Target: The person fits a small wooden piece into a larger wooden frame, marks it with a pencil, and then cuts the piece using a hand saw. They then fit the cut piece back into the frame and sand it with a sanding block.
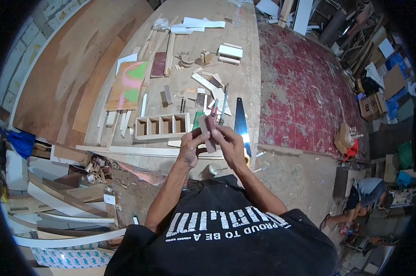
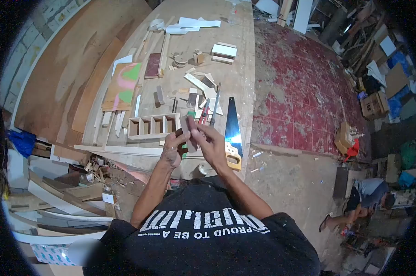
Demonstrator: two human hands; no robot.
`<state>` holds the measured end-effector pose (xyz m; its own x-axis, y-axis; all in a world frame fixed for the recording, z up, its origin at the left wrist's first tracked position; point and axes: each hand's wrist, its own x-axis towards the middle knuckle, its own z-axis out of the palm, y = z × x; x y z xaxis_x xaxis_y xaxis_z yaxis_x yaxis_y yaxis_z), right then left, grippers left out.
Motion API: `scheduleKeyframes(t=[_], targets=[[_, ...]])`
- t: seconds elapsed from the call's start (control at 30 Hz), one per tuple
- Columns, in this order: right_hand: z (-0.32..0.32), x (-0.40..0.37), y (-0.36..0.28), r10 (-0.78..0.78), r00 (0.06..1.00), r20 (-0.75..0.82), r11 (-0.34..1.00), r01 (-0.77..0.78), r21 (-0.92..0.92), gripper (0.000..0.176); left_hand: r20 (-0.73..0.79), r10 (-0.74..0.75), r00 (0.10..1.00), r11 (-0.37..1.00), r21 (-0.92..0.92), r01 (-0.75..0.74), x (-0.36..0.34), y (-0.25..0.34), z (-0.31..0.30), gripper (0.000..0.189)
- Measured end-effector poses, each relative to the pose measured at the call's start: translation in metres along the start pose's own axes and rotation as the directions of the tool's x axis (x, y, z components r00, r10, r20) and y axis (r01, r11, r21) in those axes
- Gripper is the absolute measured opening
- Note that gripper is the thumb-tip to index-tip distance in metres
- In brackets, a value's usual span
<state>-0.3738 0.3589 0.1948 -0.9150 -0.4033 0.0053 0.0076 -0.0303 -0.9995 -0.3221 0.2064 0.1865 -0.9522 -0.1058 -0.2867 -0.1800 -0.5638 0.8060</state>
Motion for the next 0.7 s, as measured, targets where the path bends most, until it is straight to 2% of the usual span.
scheduleKeyframes(t=[0.1,0.13,0.17,0.23,0.27,0.3,0.37,0.4,0.43,0.5,0.57,0.6,0.67,0.7], targets=[[0.001,-0.025,-0.003,-0.011,1.0,-0.006,0.999,0.011,-0.038,0.04,-0.014,0.038,0.999,0.999,-0.001,-0.038,0.0,0.002,-0.005,0.036],[0.003,-0.038,-0.005,0.016,1.0,-0.027,0.999,-0.015,0.032,0.04,0.004,0.149,0.989,0.987,0.063,-0.149,-0.001,0.002,-0.004,0.036],[0.003,-0.032,-0.003,0.017,1.0,-0.017,0.999,-0.016,0.028,0.04,0.011,0.077,0.997,0.997,0.013,-0.077,-0.003,0.0,-0.001,0.038],[-0.001,-0.011,0.007,-0.016,0.997,-0.071,0.999,0.013,-0.046,0.042,0.095,0.055,0.994,0.998,0.032,-0.059,-0.001,-0.004,-0.001,0.039],[-0.003,0.008,0.004,-0.016,0.999,-0.033,1.0,0.016,-0.024,0.041,0.064,0.043,0.997,0.998,0.041,-0.045,0.001,-0.006,-0.001,0.038],[-0.001,0.019,-0.008,-0.026,0.999,-0.047,0.999,0.027,0.032,0.042,0.07,0.037,0.997,0.998,0.049,-0.04,-0.001,-0.005,0.002,0.038],[-0.006,0.034,-0.001,0.058,0.997,-0.056,0.965,-0.042,0.258,0.044,0.021,0.057,0.998,0.993,0.1,-0.059,-0.005,0.004,0.006,0.037],[-0.009,0.029,-0.011,0.027,0.997,-0.076,0.952,-0.002,0.307,0.045,-0.027,0.056,0.998,0.995,0.089,-0.053,-0.006,0.007,0.006,0.038],[-0.01,0.018,-0.017,0.017,0.998,-0.063,0.953,0.003,0.304,0.045,-0.032,0.071,0.997,0.994,0.086,-0.068,-0.006,0.008,0.003,0.038],[-0.01,-0.012,-0.022,0.078,0.996,-0.029,0.993,-0.075,0.096,0.043,0.011,0.114,0.993,0.99,0.087,-0.114,-0.006,0.01,-0.003,0.041],[0.003,-0.024,-0.011,0.002,1.0,0.003,0.998,-0.002,0.069,0.041,0.039,0.175,0.984,0.982,0.067,-0.177,-0.008,0.007,-0.003,0.051],[0.005,-0.016,-0.023,0.002,1.0,-0.027,1.0,-0.002,0.016,0.041,0.043,0.151,0.988,0.983,0.103,-0.154,-0.011,0.008,0.002,0.052],[0.002,0.015,-0.01,0.034,0.999,-0.034,0.996,-0.031,0.082,0.042,0.056,0.106,0.993,0.984,0.14,-0.113,-0.015,0.005,0.009,0.052],[0.004,0.025,-0.01,0.041,0.998,-0.036,0.991,-0.036,0.132,0.042,0.072,0.138,0.988,0.971,0.187,-0.149,-0.014,0.004,0.009,0.053]])
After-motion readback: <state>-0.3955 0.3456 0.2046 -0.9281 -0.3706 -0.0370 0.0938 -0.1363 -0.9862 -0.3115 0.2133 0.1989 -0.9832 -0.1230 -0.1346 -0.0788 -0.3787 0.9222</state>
